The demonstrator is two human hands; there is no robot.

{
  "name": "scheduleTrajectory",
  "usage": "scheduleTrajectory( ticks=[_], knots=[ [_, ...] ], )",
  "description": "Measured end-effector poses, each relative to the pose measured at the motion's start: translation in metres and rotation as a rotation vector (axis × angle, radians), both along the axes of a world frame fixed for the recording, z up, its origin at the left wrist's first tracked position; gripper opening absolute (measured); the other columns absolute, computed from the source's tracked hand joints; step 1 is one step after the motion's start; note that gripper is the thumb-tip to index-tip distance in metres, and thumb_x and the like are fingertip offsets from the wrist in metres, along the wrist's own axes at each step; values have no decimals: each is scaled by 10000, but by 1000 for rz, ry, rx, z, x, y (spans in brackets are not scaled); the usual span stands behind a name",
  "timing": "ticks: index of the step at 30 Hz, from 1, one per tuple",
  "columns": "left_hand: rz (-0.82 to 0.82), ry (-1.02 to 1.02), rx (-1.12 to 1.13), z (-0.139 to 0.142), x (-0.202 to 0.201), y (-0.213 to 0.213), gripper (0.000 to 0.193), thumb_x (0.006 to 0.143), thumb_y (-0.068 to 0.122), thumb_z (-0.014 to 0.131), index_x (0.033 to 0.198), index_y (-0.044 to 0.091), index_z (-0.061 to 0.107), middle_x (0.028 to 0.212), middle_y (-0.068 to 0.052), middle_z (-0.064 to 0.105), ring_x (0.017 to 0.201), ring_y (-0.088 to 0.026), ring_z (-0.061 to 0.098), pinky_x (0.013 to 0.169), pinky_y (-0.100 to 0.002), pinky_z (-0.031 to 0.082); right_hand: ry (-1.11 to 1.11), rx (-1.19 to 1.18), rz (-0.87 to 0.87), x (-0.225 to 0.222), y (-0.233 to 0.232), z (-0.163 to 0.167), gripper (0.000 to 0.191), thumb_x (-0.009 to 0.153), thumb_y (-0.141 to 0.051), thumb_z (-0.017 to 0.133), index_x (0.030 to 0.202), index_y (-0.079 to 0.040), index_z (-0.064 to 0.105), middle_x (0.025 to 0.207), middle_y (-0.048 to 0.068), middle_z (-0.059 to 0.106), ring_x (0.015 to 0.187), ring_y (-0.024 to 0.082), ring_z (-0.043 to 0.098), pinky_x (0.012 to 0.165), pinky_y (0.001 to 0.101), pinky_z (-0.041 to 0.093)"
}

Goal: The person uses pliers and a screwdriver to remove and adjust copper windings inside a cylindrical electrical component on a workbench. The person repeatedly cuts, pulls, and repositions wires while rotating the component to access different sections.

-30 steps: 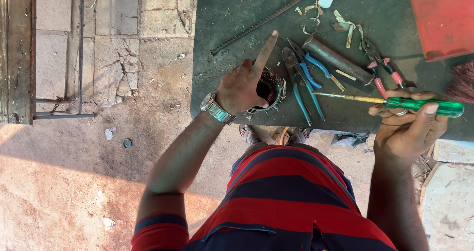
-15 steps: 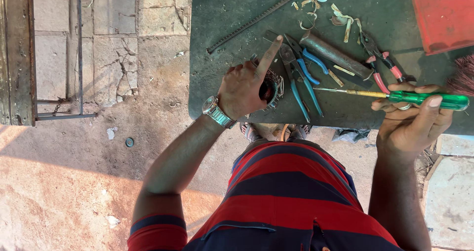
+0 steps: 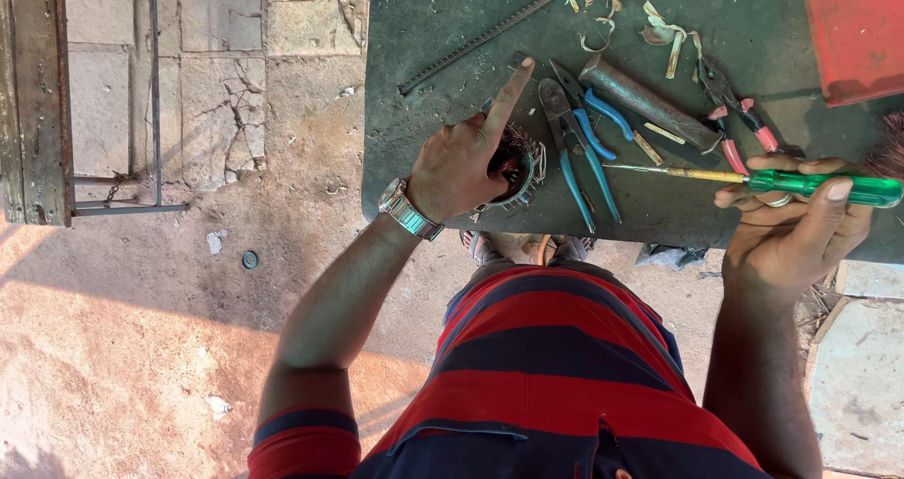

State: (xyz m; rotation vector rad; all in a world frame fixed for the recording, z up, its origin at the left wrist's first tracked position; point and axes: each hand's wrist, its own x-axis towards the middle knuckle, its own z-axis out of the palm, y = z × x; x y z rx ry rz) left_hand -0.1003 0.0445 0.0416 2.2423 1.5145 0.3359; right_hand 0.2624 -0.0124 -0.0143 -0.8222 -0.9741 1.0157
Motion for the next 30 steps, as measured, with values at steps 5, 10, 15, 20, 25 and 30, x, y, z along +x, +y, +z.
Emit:
scheduleTrajectory(
  ticks=[5, 10, 15, 20, 25, 30],
  knots=[
    [2, 6, 75, 2, 3, -6, 1287, 717, 211, 883, 1617, 263, -36, 999, -207, 691, 759, -370, 732, 600, -490, 607, -45, 34, -38, -2, 9, 15, 268, 1248, -244, 474, 1256, 24, 470, 1088, 271, 677, 878, 274, 728, 738, 404, 633],
    [43, 56, 57, 7, 6, -7, 1280, 709, 184, 883, 1627, 276, -4, 979, -204, 688, 779, -400, 725, 672, -505, 602, -194, 33, -99, 11, 24, 24, 93, 1126, 9, 526, 1205, 50, 498, 1180, 160, 585, 1000, 291, 721, 886, 408, 670],
    [70, -22, 88, 9, 10, -8, 1251, 749, 106, 870, 1641, 225, 2, 965, -202, 729, 770, -394, 738, 654, -499, 597, -581, 162, -168, 34, 58, 1, 129, 1014, 201, 589, 1084, 93, 598, 1207, 145, 557, 1011, 254, 644, 1009, 393, 649],
    [186, -26, 76, 8, 10, -13, 1245, 751, 78, 865, 1647, 194, 9, 805, -179, 726, 742, -392, 739, 669, -510, 586, -795, 214, -223, 66, 82, -40, 205, 932, 265, 649, 1054, 102, 677, 1227, 204, 706, 1087, 270, 682, 961, 359, 561],
    [210, -77, 99, 10, 10, -14, 1247, 756, 85, 887, 1645, 161, 16, 820, -207, 715, 761, -420, 728, 676, -516, 575, -971, 139, -295, 81, 84, -58, 250, 848, 196, 570, 1014, 41, 675, 1176, 154, 762, 1009, 244, 685, 921, 332, 557],
    [255, -92, 356, 19, 19, -34, 1091, 752, 92, 842, 1607, 101, 163, 1189, -241, 695, 1065, -407, 675, 911, -529, 517, -1200, 292, -372, 59, 77, -42, 188, 875, 131, 671, 1016, 10, 702, 1068, 169, 702, 975, 333, 693, 845, 405, 550]
  ],
)
